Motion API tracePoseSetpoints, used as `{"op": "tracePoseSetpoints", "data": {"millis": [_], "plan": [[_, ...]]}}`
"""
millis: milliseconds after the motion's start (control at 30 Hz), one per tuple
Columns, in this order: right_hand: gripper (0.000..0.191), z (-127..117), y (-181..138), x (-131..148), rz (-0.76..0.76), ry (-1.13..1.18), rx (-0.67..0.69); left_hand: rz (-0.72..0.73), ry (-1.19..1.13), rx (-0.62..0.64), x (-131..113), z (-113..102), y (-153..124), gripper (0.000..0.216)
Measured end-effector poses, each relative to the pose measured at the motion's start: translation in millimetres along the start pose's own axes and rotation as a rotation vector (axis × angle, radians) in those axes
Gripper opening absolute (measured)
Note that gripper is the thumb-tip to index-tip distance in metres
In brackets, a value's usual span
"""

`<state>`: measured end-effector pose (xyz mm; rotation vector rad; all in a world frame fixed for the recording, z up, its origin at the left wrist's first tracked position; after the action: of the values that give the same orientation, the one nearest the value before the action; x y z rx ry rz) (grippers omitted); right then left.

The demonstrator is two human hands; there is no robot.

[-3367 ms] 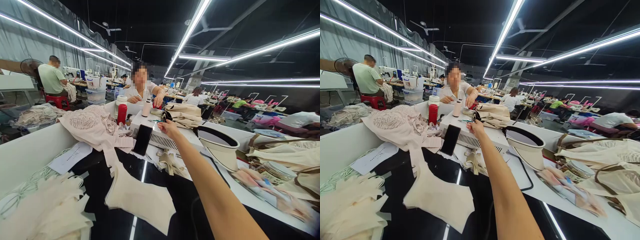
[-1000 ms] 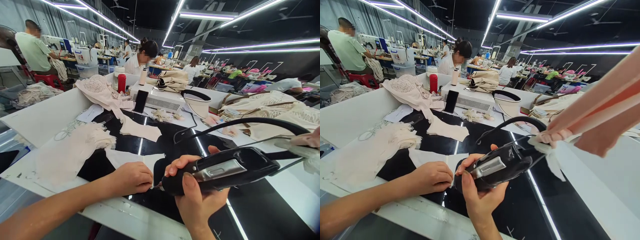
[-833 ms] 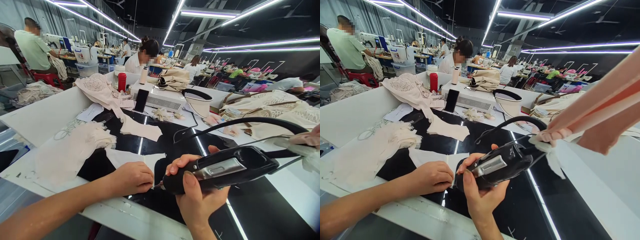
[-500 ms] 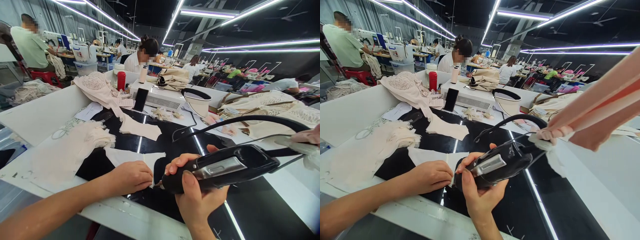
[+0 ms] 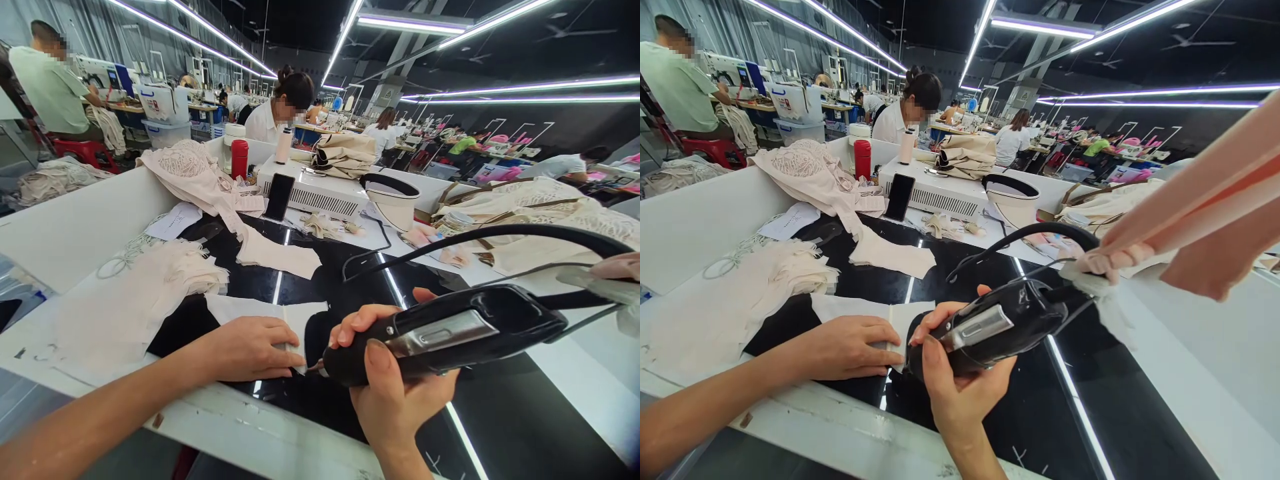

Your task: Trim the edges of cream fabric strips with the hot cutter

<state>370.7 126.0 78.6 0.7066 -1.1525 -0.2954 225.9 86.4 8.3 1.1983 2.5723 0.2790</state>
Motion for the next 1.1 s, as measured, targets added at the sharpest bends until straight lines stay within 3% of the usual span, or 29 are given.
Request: {"op": "tracePoseSetpoints", "data": {"millis": [867, 1100], "plan": [[0.049, 0.7, 2.6, -0.3, -0.009, -0.008, 0.001, 0.013, 0.056, -0.021, -3.8, -2.8, -2.2, 0.014], [0.051, -1.2, 5.0, 0.9, 0.005, -0.022, -0.061, 0.018, 0.061, -0.034, -3.0, 0.0, -2.6, 0.015]]}}
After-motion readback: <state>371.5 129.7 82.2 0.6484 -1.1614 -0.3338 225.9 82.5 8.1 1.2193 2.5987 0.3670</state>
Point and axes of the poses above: each hand's wrist, its own y-axis towards the middle knuckle, its own z-axis out of the palm, x = y × z, the point moved 6 cm from there along y, towards the middle knuckle, and after that the axes turned 7 degrees about x, right-handed, at the moved point
